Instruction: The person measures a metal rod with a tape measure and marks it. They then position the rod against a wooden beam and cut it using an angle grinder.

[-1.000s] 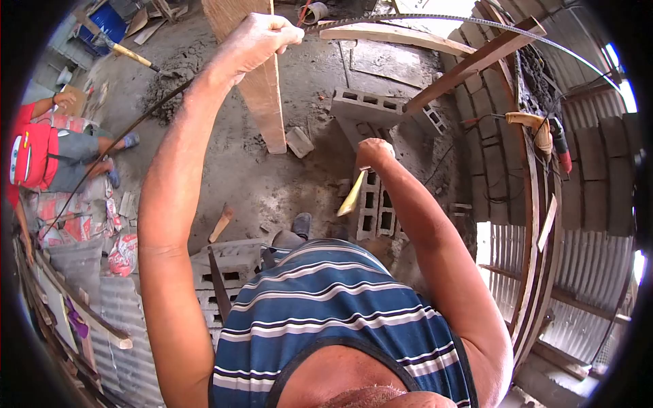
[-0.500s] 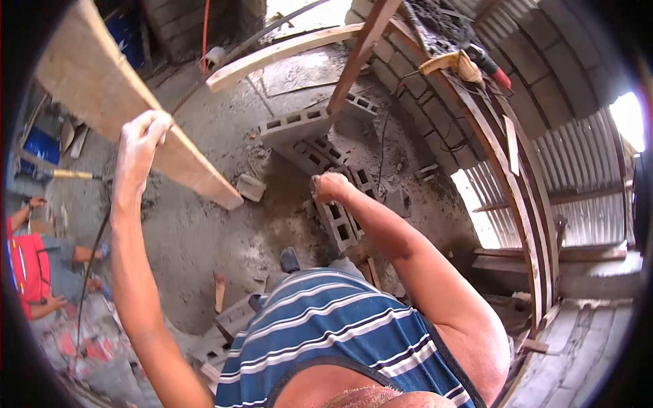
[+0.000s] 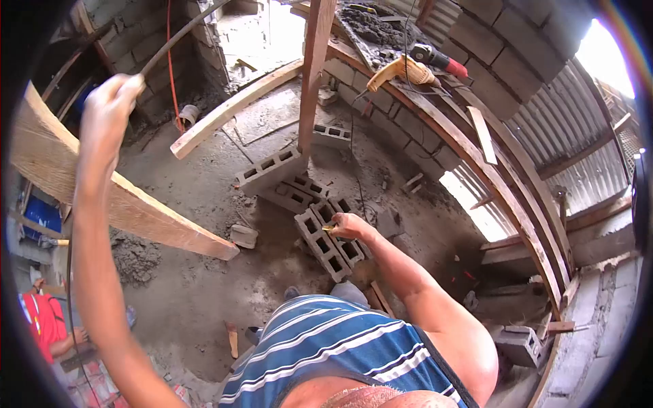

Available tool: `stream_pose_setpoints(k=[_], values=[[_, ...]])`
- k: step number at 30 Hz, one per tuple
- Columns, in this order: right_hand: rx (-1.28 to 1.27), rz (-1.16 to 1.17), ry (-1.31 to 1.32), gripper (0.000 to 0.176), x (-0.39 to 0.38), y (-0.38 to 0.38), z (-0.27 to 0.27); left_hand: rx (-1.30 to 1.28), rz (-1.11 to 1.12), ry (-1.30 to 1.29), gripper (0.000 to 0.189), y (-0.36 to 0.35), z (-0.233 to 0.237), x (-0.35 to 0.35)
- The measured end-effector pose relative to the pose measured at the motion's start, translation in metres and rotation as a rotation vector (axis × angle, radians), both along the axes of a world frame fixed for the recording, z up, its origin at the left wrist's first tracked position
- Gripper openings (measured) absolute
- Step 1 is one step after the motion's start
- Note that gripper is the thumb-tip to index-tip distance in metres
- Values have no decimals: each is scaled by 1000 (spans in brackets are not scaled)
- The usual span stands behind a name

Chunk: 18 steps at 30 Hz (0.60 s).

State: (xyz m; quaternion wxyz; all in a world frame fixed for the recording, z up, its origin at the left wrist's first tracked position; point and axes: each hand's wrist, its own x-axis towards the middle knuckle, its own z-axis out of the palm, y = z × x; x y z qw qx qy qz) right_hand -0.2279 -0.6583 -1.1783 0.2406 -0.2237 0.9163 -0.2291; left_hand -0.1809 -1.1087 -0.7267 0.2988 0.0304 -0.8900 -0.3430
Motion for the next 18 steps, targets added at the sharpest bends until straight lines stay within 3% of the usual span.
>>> stream_pose_setpoints(k=[4,7,10,13,14,15,17,18], values=[[-42,-27,-143,73,8,25,5,12,-8,21,30,44,31,-99],[-67,-101,-182,75,18,74,-11,104,-107,-11,24,72,20,-182],[-68,-240,-205,75,32,142,-20,266,-189,-34,19,135,-8,-230],[-26,-425,-217,73,50,208,-24,510,-293,1,16,139,-76,-334],[-40,-522,-256,71,58,226,-14,420,-348,97,13,161,-88,-334],[-57,-620,-298,69,69,243,-2,410,-237,69,13,164,-93,-352],[-36,-709,-343,67,88,277,-6,357,-248,169,16,172,-68,-368],[-17,-730,-350,68,96,291,-11,213,-373,175,23,159,-54,-381]])
